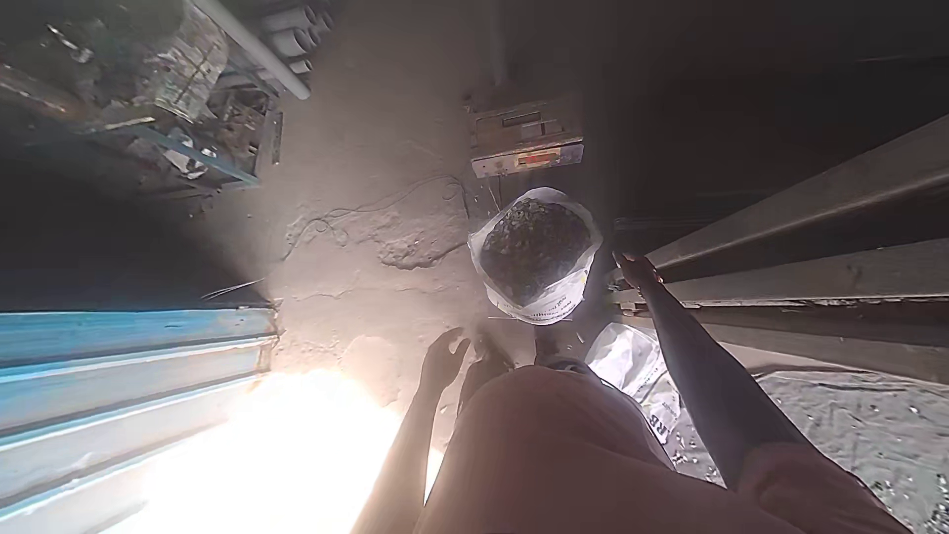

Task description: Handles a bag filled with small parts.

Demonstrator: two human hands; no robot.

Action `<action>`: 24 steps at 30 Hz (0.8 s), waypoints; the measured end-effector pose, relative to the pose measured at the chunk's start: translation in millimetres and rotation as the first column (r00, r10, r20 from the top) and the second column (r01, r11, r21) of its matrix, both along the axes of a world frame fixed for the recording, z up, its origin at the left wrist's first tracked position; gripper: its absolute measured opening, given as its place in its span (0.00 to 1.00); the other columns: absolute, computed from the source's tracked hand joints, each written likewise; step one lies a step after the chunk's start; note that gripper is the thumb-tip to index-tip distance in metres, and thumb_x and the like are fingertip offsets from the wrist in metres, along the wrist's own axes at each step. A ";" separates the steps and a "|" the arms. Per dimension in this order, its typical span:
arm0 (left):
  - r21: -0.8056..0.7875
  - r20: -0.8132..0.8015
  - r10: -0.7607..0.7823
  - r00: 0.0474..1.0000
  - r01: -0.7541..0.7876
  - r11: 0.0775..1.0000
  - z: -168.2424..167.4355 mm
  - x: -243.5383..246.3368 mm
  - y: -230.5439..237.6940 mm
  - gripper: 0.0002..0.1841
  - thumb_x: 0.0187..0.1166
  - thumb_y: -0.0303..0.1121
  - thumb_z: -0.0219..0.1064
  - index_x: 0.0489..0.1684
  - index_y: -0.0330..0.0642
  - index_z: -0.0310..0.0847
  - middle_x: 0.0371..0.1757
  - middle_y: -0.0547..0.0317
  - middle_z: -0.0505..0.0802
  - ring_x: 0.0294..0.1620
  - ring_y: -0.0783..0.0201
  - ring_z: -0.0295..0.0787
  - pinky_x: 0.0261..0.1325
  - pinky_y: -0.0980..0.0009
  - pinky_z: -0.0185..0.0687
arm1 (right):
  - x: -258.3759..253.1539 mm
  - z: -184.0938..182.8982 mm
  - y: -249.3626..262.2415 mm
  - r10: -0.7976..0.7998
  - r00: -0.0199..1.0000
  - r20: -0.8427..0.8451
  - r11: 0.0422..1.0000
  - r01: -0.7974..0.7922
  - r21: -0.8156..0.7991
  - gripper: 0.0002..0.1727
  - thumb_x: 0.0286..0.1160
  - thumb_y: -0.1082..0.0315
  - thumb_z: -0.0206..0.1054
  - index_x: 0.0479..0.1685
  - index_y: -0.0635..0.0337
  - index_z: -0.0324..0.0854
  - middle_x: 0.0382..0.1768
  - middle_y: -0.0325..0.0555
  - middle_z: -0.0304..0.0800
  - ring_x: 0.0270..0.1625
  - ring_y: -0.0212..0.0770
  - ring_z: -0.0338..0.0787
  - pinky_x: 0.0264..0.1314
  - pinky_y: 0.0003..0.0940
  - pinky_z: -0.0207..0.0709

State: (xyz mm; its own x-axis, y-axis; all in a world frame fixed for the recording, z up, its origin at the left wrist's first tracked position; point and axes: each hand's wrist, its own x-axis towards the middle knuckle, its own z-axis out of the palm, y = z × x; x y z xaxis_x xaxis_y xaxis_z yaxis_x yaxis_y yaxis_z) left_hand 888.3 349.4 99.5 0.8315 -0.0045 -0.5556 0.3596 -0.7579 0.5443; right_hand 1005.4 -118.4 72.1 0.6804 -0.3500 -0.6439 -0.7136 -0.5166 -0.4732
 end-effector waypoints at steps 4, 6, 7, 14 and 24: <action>-0.047 0.184 -0.222 0.957 0.235 0.971 14.6 64.8 -44.1 0.22 0.86 0.41 0.62 0.74 0.41 0.82 0.73 0.49 0.88 0.76 0.57 0.83 0.81 0.58 0.73 | 27.7 11.8 14.9 -0.025 1.000 -0.004 1.000 0.025 0.015 0.36 0.90 0.38 0.52 0.70 0.63 0.83 0.68 0.71 0.84 0.76 0.67 0.80 0.79 0.68 0.65; -0.069 0.243 -0.313 0.918 0.338 0.939 15.9 90.2 -60.6 0.22 0.87 0.41 0.60 0.75 0.43 0.82 0.75 0.52 0.87 0.79 0.60 0.81 0.85 0.61 0.70 | 34.2 -4.7 19.6 -0.041 0.999 0.002 0.999 0.041 0.004 0.38 0.87 0.34 0.54 0.68 0.63 0.83 0.65 0.72 0.85 0.72 0.69 0.82 0.73 0.71 0.67; -0.068 0.250 -0.357 0.900 0.384 0.921 16.6 103.8 -69.0 0.23 0.87 0.41 0.58 0.77 0.45 0.81 0.77 0.53 0.86 0.81 0.60 0.79 0.87 0.61 0.68 | 38.1 -7.5 22.5 -0.051 0.999 0.002 0.999 0.051 -0.002 0.38 0.85 0.34 0.55 0.68 0.62 0.83 0.65 0.71 0.85 0.71 0.68 0.82 0.72 0.71 0.68; -0.025 0.062 -0.596 0.800 0.599 0.801 -0.4 186.7 -127.9 0.28 0.92 0.40 0.49 0.92 0.49 0.62 0.93 0.54 0.67 0.94 0.56 0.58 0.94 0.56 0.52 | 44.6 17.8 52.4 -0.073 0.997 0.006 0.992 0.073 -0.104 0.26 0.79 0.53 0.72 0.68 0.63 0.83 0.66 0.66 0.86 0.72 0.63 0.83 0.77 0.63 0.71; 0.172 -0.119 -0.712 0.692 0.721 0.672 -50.5 205.8 -197.8 0.49 0.80 0.58 0.61 0.99 0.50 0.39 0.99 0.46 0.41 0.98 0.39 0.28 0.91 0.31 0.31 | 27.0 5.2 52.7 -0.202 0.977 0.072 0.938 0.214 -0.272 0.21 0.88 0.56 0.60 0.67 0.61 0.82 0.64 0.62 0.88 0.70 0.59 0.86 0.74 0.60 0.75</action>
